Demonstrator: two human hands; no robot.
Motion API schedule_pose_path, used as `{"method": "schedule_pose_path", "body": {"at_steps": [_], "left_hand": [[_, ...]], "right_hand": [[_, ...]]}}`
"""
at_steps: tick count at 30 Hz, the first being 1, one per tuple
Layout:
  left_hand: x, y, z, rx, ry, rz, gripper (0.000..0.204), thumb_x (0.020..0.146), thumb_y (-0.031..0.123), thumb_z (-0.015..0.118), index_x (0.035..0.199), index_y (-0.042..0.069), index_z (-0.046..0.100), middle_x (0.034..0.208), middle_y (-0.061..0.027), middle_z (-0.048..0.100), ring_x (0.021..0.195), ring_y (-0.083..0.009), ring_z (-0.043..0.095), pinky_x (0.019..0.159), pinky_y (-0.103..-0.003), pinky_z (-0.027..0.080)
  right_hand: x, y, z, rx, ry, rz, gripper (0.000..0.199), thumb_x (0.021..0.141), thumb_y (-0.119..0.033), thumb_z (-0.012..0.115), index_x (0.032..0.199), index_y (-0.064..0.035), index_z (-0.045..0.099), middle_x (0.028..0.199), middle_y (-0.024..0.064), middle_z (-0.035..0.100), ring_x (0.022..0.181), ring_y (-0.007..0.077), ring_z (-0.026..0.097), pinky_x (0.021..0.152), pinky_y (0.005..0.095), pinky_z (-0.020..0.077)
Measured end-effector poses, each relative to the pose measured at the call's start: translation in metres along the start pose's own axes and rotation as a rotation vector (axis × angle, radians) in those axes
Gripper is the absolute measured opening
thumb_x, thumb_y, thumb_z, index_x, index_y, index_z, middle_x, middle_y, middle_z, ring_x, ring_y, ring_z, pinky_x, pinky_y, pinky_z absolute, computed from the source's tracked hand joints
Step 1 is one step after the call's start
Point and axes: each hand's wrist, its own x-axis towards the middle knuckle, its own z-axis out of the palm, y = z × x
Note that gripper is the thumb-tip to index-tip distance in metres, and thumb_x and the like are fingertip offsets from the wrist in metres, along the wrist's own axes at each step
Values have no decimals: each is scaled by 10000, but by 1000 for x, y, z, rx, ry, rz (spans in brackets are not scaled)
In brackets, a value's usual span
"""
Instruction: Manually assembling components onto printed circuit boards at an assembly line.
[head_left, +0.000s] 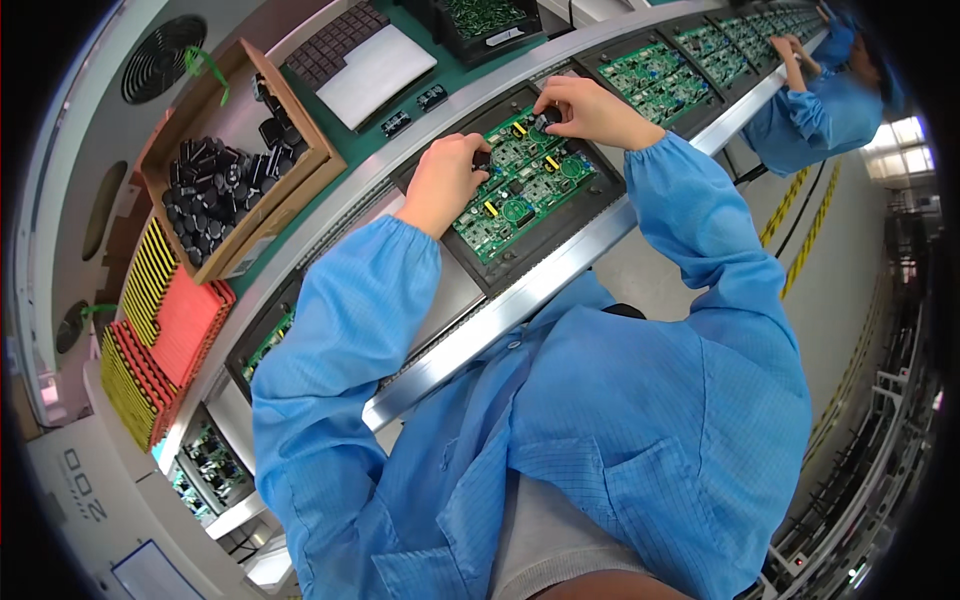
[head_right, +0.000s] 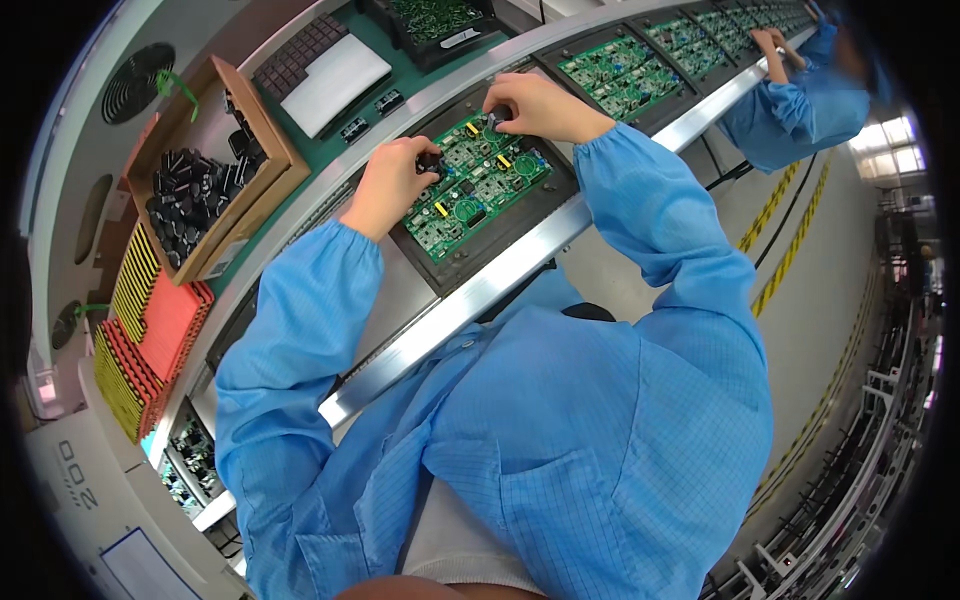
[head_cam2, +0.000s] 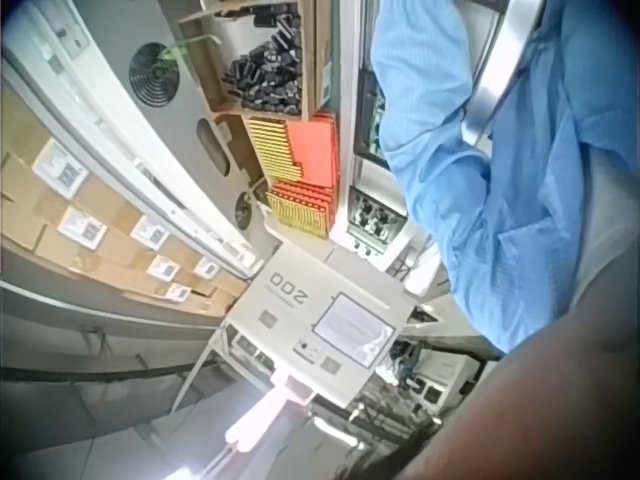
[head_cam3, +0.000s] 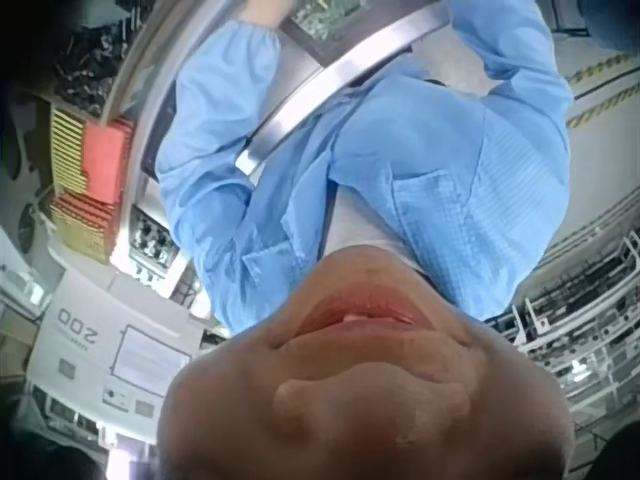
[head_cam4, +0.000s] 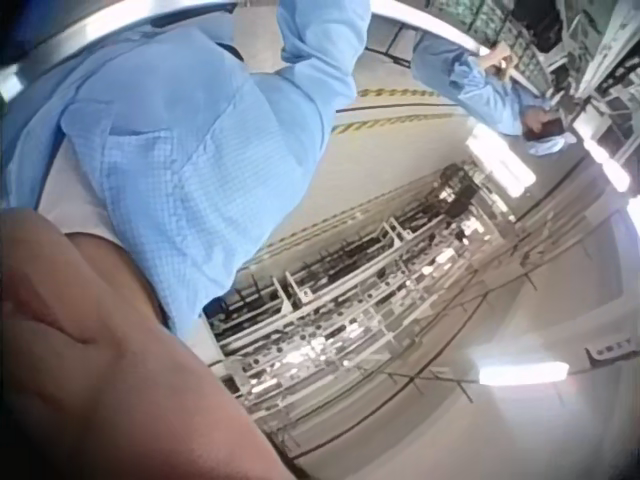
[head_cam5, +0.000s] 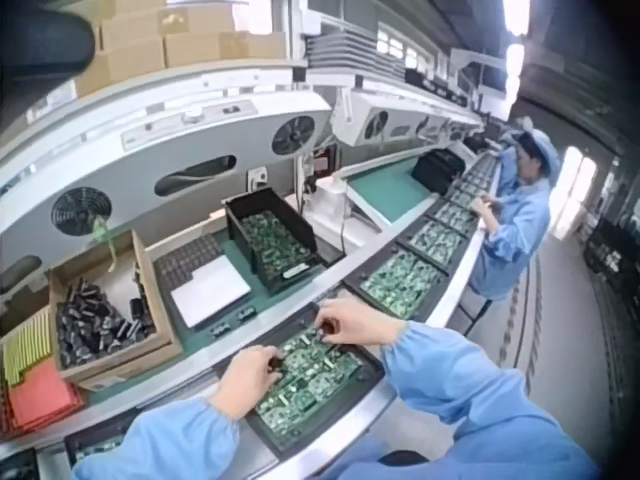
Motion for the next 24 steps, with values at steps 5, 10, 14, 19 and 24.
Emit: {"method": "schedule_pose_path", "body": {"at_steps": [5,10,14,19,24], "left_hand": [[-4,11,-1,127,47,27,369,727,15,809,1075,30,689,984,-179,681,936,-371,675,822,-433,547],[-1,11,-14,125,-110,42,380,714,-11,790,1078,42,696,975,-160,658,971,-375,651,847,-456,528],[-2,8,-14,89,-25,33,391,685,-1,816,1056,30,695,852,-166,660,768,-322,657,696,-405,536],[-12,0,-10,23,56,-7,394,680,-3,823,1048,12,680,847,-158,657,754,-322,652,698,-403,537],[-14,22,-18,109,28,-9,388,694,-4,813,1054,26,670,923,-146,658,861,-340,648,772,-423,541]], "right_hand": [[1,4,4,3,15,-126,256,787,-29,778,1010,-10,653,922,115,579,807,273,626,703,372,520],[3,14,13,-33,-38,-133,314,770,-92,794,1043,-21,655,987,141,587,971,349,611,846,442,510],[5,11,17,-5,-29,-106,301,749,-110,796,1010,-26,674,996,146,606,971,351,619,855,440,519],[11,5,25,-21,-10,-128,310,733,-145,809,995,-33,686,999,160,631,993,359,628,877,456,532],[-3,-15,11,-16,-122,63,300,810,-128,784,1090,-89,680,1100,94,587,1020,340,628,867,461,535]]}}
